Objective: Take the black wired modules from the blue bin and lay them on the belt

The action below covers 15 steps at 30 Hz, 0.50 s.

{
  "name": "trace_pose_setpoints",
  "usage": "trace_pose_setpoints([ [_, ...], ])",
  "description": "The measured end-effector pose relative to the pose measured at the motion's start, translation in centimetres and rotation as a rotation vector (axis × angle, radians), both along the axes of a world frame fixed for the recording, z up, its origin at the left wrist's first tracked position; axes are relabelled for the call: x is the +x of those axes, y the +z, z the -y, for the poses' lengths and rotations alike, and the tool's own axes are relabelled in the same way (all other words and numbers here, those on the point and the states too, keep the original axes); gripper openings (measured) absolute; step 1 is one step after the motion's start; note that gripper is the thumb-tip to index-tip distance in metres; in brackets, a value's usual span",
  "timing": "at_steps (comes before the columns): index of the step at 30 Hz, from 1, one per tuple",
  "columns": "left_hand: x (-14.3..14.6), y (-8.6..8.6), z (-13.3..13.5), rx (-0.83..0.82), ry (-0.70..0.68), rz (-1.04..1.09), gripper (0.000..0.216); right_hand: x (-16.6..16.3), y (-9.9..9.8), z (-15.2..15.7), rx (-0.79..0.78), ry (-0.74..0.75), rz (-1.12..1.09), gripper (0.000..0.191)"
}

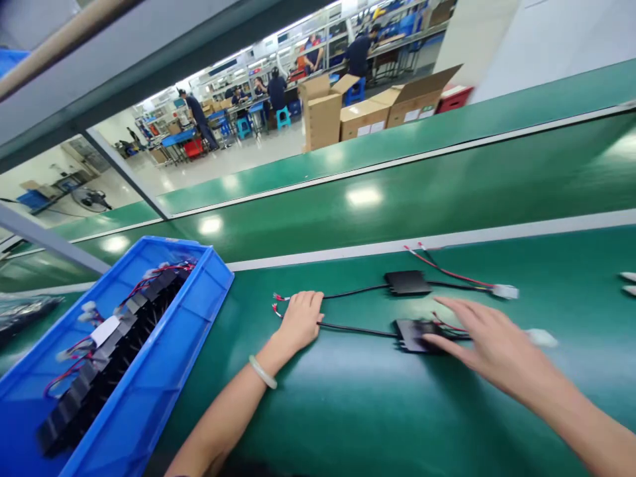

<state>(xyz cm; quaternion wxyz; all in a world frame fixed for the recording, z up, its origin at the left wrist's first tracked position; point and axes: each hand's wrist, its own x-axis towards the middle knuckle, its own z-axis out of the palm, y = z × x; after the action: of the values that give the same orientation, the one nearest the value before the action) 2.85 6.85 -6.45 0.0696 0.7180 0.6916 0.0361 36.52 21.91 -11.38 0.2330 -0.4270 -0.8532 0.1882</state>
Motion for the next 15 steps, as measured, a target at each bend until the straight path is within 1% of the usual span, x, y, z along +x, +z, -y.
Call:
trace_pose_setpoints([
  [1,0.0,-0.3,-0.3,-0.019,0.011,-0.024,0.03,-0.5,-0.1,-0.5,0.008,0.051,0.019,0.109],
  [2,0.0,-0.5,-0.4,-0.038,0.017,-0.047,0.03,-1.1,-0.3,-0.7,0.009,0.098,0.038,0.11],
  [4,-0.6,-0.6,-0.1,-0.072,0.006,-0.085,0.031,-2.0,-1.0,-0.8,0.001,0.166,0.071,0.104],
  [6,-1.7,-0.4,1.1,-0.1,-0.014,-0.109,0.029,-2.8,-1.7,-0.4,-0.002,0.218,0.091,0.098],
  [9,-4.2,0.3,3.8,-0.132,0.002,-0.132,0.028,-4.1,-2.1,0.5,0.02,0.31,0.103,0.099],
  [13,-7.7,1.4,8.3,-0.166,0.086,-0.149,0.032,-6.7,-1.6,1.0,0.072,0.485,0.115,0.117],
  [15,-8.9,1.7,10.2,-0.176,0.119,-0.146,0.032,-8.1,-1.5,1.1,0.099,0.554,0.108,0.118],
])
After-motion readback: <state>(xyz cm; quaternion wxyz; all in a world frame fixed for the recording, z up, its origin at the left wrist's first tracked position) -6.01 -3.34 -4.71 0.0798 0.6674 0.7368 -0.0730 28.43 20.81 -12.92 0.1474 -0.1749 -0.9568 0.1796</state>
